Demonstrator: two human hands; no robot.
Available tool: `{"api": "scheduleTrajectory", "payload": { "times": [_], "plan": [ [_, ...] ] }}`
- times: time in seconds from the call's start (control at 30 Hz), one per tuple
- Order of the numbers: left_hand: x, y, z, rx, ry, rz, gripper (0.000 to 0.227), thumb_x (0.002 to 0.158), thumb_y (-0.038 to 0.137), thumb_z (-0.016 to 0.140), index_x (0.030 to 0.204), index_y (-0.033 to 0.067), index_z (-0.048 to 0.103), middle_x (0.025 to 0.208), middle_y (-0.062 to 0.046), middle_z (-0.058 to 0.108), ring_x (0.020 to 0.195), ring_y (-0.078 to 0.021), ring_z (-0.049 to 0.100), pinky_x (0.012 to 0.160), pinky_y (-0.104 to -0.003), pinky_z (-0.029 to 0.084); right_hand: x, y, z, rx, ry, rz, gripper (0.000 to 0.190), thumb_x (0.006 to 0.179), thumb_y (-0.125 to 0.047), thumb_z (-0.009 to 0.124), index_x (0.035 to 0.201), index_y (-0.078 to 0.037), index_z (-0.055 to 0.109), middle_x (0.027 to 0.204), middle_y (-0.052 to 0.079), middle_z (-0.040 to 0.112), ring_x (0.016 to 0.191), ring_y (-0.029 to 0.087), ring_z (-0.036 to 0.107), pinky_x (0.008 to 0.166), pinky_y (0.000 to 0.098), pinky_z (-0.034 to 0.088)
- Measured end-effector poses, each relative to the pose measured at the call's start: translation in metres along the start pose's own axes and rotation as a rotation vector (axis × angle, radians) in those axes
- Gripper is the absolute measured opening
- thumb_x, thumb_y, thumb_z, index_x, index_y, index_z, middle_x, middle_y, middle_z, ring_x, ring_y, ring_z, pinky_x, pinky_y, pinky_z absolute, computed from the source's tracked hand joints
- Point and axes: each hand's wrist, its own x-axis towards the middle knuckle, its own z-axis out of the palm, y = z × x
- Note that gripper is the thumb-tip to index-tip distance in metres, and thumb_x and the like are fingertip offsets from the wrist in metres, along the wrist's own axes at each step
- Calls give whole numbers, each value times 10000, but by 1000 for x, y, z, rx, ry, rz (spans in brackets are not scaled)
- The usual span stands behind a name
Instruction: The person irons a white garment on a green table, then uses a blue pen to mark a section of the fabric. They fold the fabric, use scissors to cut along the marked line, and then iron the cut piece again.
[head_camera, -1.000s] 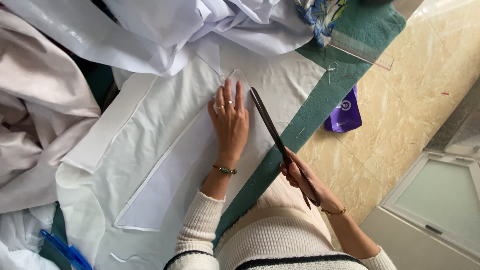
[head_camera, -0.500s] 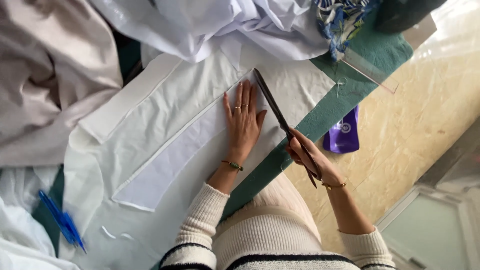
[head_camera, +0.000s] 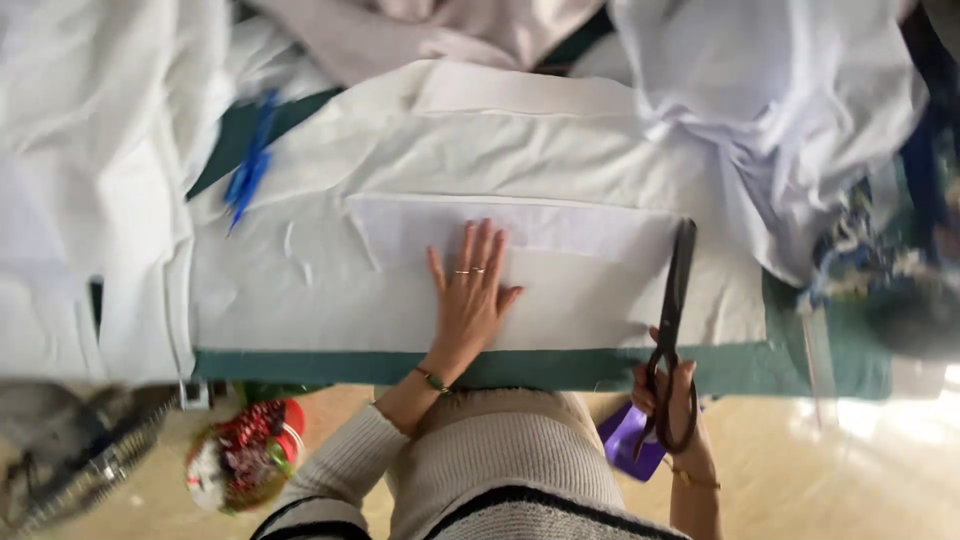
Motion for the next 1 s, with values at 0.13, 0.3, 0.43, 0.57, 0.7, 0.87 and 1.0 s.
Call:
{"api": "scheduleTrajectory", "payload": {
  "times": [0.13,0.3,0.43,0.57,0.7,0.87,1.0],
  "plan": [
    [-20,-33,-10,22,95,-254,789,1060,633,405,1632,109,256,1694,-122,245,1576,-319,215,1187,-723,12,0,-15,-3,-74,43,56,932,848,-814,532,1570,-253,347,749,27,556,444,55,406,363,208,302],
    [-28,-52,-24,71,122,-413,774,1079,603,462,1639,110,256,1693,-151,256,1572,-344,204,1167,-731,-12,-2,-22,-14,-118,106,138,996,736,-883,570,1533,-308,411,756,58,505,486,102,367,415,239,299],
    [-29,-59,-28,20,130,-442,765,1066,560,486,1625,72,298,1691,-133,252,1572,-335,179,1173,-725,-11,0,-24,-20,-139,83,123,978,749,-867,598,1521,-292,424,760,62,552,464,104,382,395,249,310],
    [-32,-66,-31,2,129,-456,764,1075,590,418,1632,88,275,1698,-96,238,1575,-321,178,1201,-695,-2,1,-21,-27,-138,70,114,970,760,-860,601,1515,-279,420,745,64,541,457,112,389,383,255,311],
    [-40,-79,-31,3,145,-457,765,1067,616,355,1628,100,287,1691,-91,261,1571,-329,187,1207,-697,34,1,-19,-32,-110,68,127,964,759,-851,622,1517,-289,425,758,72,555,465,124,370,394,265,321],
    [-44,-89,-32,14,167,-409,700,1079,563,439,1618,135,316,1683,-125,248,1564,-363,171,1216,-714,124,1,-21,-24,-154,113,139,1000,736,-884,579,1532,-301,412,762,69,515,479,117,356,416,265,309],
    [-49,-96,-38,2,165,-438,696,1085,502,472,1600,63,310,1671,-168,248,1557,-388,194,1206,-721,155,1,-18,-26,-151,104,129,967,761,-876,548,1529,-304,411,769,65,501,484,117,349,424,264,290]
  ]
}}
